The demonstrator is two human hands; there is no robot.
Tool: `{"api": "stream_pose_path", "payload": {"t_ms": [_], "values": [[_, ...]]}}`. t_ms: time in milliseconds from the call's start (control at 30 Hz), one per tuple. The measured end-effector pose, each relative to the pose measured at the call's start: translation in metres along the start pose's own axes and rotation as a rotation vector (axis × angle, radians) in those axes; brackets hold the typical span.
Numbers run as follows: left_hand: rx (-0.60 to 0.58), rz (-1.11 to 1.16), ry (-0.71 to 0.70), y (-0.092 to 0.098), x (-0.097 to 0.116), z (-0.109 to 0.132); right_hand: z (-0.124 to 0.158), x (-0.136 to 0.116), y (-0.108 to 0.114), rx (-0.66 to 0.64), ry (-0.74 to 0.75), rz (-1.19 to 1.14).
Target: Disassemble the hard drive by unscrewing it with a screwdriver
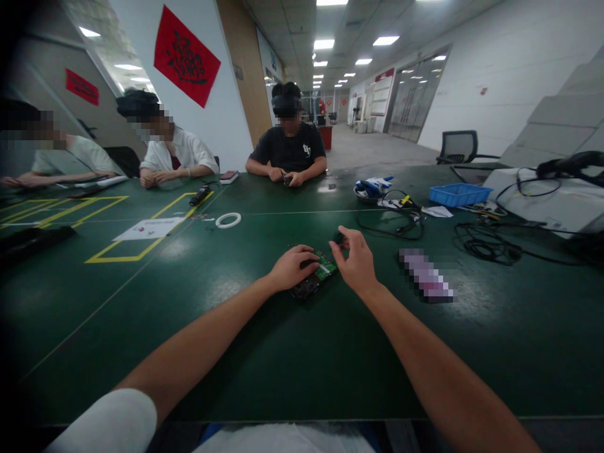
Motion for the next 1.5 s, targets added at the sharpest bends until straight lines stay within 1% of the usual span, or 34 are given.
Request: {"api": "stream_pose_path", "payload": {"t_ms": [167, 300, 533, 667, 833, 933, 1100, 1233, 1400, 1500], "values": [[0.000, -0.002, 0.001, -0.001, -0.001, 0.000, -0.001, -0.008, 0.004, -0.009, 0.058, 0.025], [0.001, -0.007, 0.004, -0.002, -0.003, -0.001, 0.000, -0.007, 0.002, -0.022, 0.043, 0.027], [0.000, 0.003, 0.007, -0.003, -0.004, 0.000, 0.001, -0.004, 0.002, 0.002, 0.010, 0.037], [0.004, 0.001, -0.001, -0.002, -0.002, 0.000, 0.001, 0.000, 0.000, -0.017, -0.009, 0.002], [0.011, -0.007, -0.010, -0.002, -0.003, 0.000, 0.003, 0.002, -0.006, -0.047, -0.040, -0.121], [0.008, -0.005, -0.011, -0.003, -0.004, 0.000, 0.003, 0.003, -0.005, -0.029, -0.053, -0.088], [0.007, -0.003, -0.017, -0.003, -0.002, 0.000, 0.003, 0.001, -0.001, -0.019, -0.014, -0.029], [0.011, -0.004, -0.022, -0.003, -0.002, 0.000, 0.003, 0.001, -0.001, -0.006, -0.016, -0.004], [0.011, -0.002, -0.029, -0.003, -0.002, -0.001, 0.004, 0.007, -0.005, 0.021, -0.040, -0.063], [0.015, 0.007, -0.037, -0.003, -0.001, -0.001, 0.004, 0.008, -0.005, 0.029, -0.033, -0.039]]}}
Point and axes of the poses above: each hand's wrist, its own z-axis away from the middle knuckle, its own y-axis out of the back of the hand, x = y × z, the point moved 8 cm from there along -z, towards the middle knuckle, and after that the axes turned 11 degrees about z, right-handed, at the moved point
